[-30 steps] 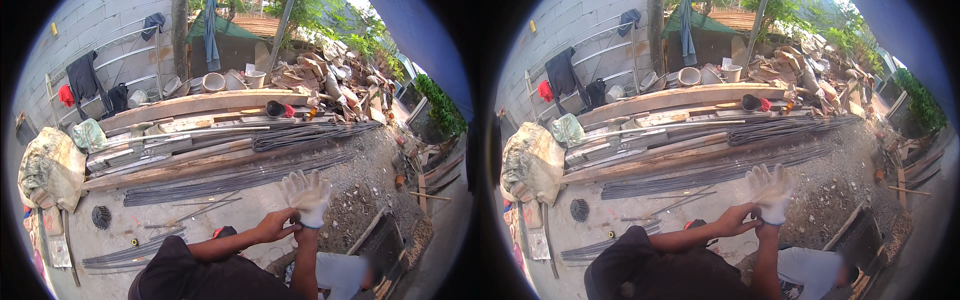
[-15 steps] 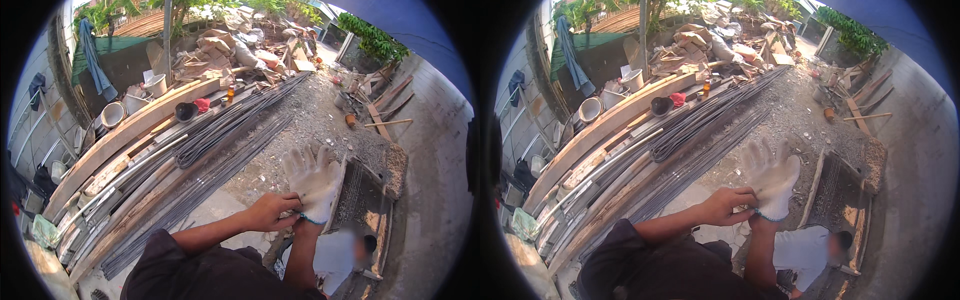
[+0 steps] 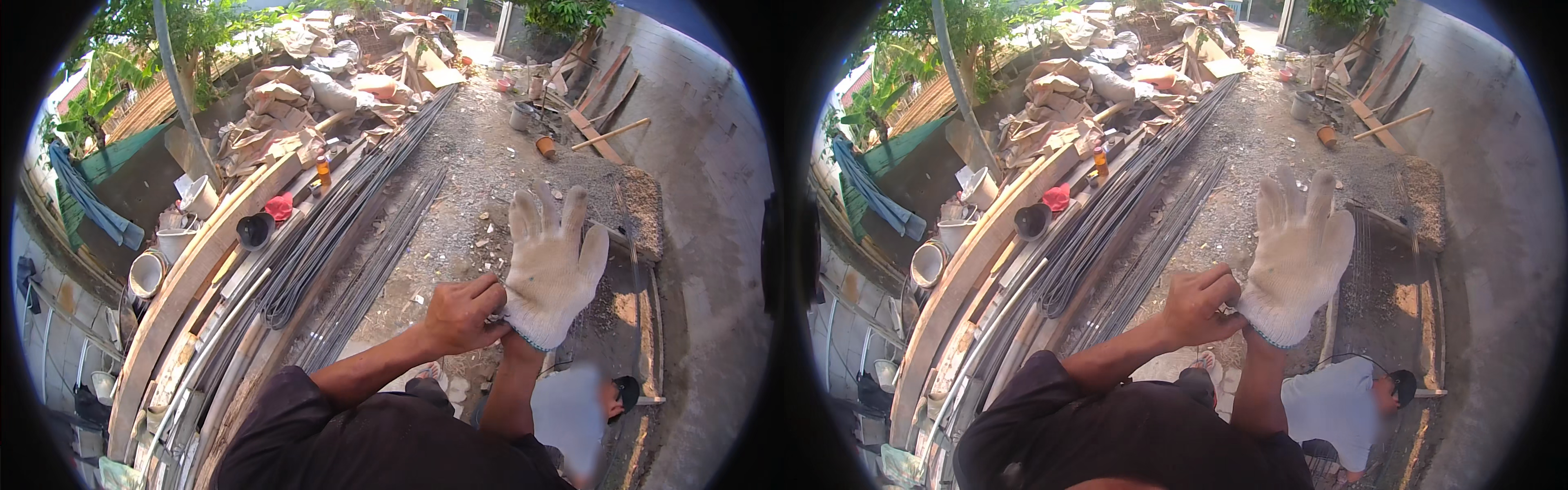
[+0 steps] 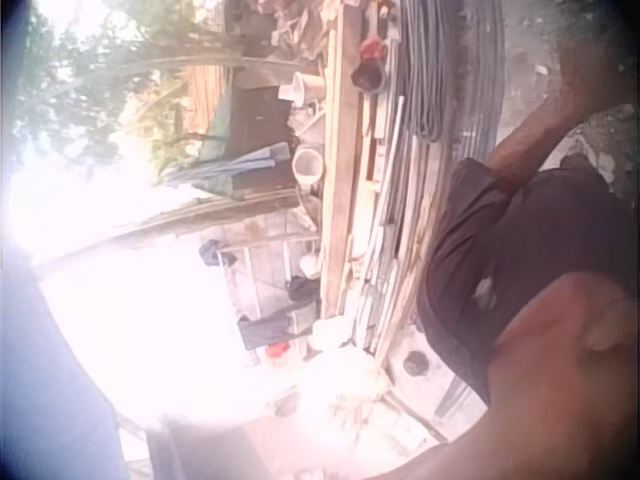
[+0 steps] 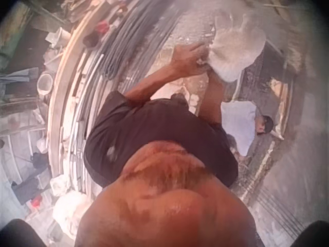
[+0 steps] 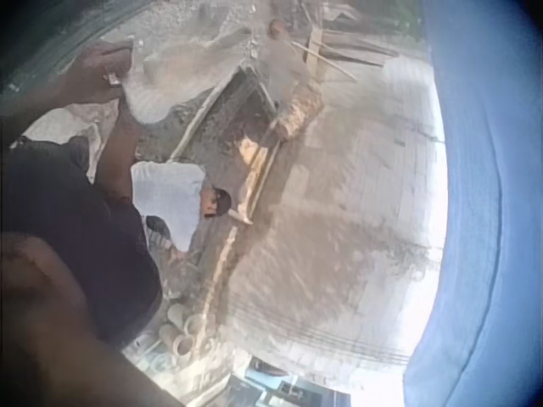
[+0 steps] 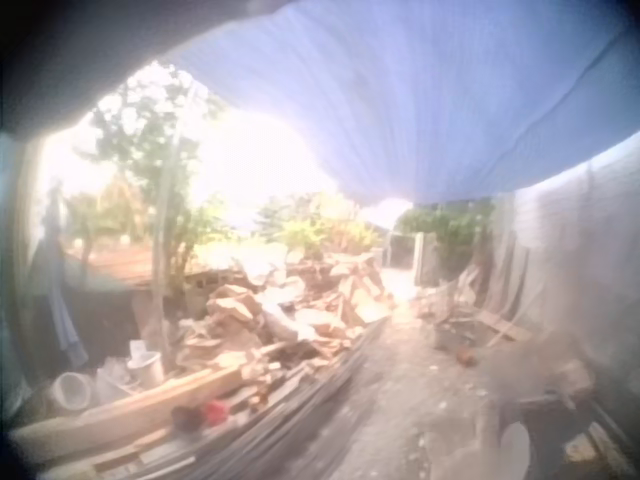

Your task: The person puts on a white glove and uses pliers to tie wire around a rebar grid at a construction site. They repeatedly bend and twist wire segments to secure the rebar intersections while kneeling on the ground.

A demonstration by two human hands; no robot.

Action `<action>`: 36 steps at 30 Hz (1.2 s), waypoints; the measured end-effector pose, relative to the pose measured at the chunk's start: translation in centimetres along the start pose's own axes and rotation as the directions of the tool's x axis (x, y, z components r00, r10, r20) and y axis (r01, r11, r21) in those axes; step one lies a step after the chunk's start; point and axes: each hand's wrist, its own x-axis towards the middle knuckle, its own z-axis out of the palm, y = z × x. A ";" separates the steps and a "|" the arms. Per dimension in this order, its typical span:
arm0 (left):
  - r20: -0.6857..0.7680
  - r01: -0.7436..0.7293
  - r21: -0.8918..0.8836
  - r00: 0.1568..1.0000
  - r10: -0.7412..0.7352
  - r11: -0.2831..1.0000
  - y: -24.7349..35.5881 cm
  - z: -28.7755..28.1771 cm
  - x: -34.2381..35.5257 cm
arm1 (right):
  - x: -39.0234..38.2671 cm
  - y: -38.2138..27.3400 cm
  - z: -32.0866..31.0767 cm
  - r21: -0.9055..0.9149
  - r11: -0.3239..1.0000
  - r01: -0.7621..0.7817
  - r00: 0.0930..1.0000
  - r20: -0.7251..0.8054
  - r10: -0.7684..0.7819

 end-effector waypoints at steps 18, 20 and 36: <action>0.051 0.125 0.117 0.990 -0.131 0.985 -21.9 9.8 18.9 | 36.7 15.6 -9.0 -0.851 0.231 0.471 0.882 0.448 -0.147; 0.065 0.159 -0.018 0.985 -0.157 0.987 -25.1 8.7 20.7 | 38.7 17.9 -8.2 -0.844 0.190 0.501 0.864 0.476 -0.166; 0.334 0.198 0.161 0.911 -0.242 0.967 -58.3 23.7 33.3 | 62.7 37.3 -15.3 -0.977 -0.179 -0.112 0.993 -0.119 0.027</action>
